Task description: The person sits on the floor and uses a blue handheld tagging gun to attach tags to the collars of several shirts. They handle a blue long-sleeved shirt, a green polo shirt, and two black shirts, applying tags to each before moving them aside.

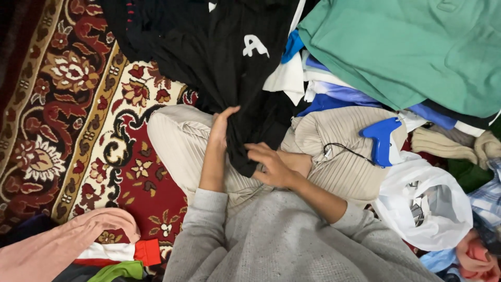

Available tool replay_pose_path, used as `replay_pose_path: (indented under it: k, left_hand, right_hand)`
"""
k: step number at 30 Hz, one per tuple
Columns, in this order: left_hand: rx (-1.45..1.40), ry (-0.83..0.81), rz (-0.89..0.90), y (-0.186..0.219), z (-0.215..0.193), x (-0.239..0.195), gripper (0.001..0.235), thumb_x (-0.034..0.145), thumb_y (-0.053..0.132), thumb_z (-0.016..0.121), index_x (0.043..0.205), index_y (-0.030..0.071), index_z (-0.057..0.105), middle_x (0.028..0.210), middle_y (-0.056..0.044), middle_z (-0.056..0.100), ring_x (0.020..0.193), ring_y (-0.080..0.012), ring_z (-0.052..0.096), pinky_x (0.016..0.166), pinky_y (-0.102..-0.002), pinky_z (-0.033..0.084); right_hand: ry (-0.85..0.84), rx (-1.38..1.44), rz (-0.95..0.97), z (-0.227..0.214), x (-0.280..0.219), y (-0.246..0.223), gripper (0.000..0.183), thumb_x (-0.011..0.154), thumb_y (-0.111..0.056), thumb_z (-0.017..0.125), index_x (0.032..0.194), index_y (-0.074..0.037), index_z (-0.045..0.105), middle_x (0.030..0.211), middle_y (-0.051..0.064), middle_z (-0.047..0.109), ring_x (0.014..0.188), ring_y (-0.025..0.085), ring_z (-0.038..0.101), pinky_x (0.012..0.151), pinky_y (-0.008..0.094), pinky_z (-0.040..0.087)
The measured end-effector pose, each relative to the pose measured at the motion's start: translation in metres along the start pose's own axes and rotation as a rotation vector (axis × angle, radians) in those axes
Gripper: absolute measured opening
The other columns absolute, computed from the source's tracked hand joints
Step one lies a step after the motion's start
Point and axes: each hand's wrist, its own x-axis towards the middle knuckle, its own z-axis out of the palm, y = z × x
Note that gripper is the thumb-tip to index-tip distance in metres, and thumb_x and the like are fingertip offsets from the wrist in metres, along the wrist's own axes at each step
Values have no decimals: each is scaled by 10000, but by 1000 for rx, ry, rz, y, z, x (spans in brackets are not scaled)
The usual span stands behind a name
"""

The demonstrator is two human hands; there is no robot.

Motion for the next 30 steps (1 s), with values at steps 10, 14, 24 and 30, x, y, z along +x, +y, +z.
replay_pose_path:
  k: [10,14,24,30]
  left_hand:
    - [57,32,72,-4,-39,-62,586,665,111,793,1236,69,668,1026,-235,688,856,-367,712,760,-509,599]
    - [-79,-136,-121,-10,-38,-87,636,777,240,814,1344,18,629,1257,-283,665,1101,-408,700,955,-551,568]
    - [106,175,631,91,-29,-166,744,1002,416,723,1474,-89,448,1470,-306,492,1360,-370,527,1156,-525,447]
    - [-647,4,507,117,-52,-131,407,832,108,763,1204,-28,673,1216,-287,706,1077,-438,737,960,-612,616]
  right_hand:
    - [595,724,626,-41,86,53,476,1015,-387,682,1378,-104,563,1368,89,530,1265,229,481,1074,374,364]
    - [624,1406,896,-61,119,64,649,876,-487,781,1298,-11,650,1349,187,667,1238,327,659,1108,479,500]
    - [558,1155,1205,-142,38,93,450,870,-303,840,1159,18,713,1116,248,747,1021,363,756,902,513,620]
    - [775,954,967,-237,-48,149,494,898,-440,828,1177,-43,736,1162,189,755,1055,319,767,914,493,631]
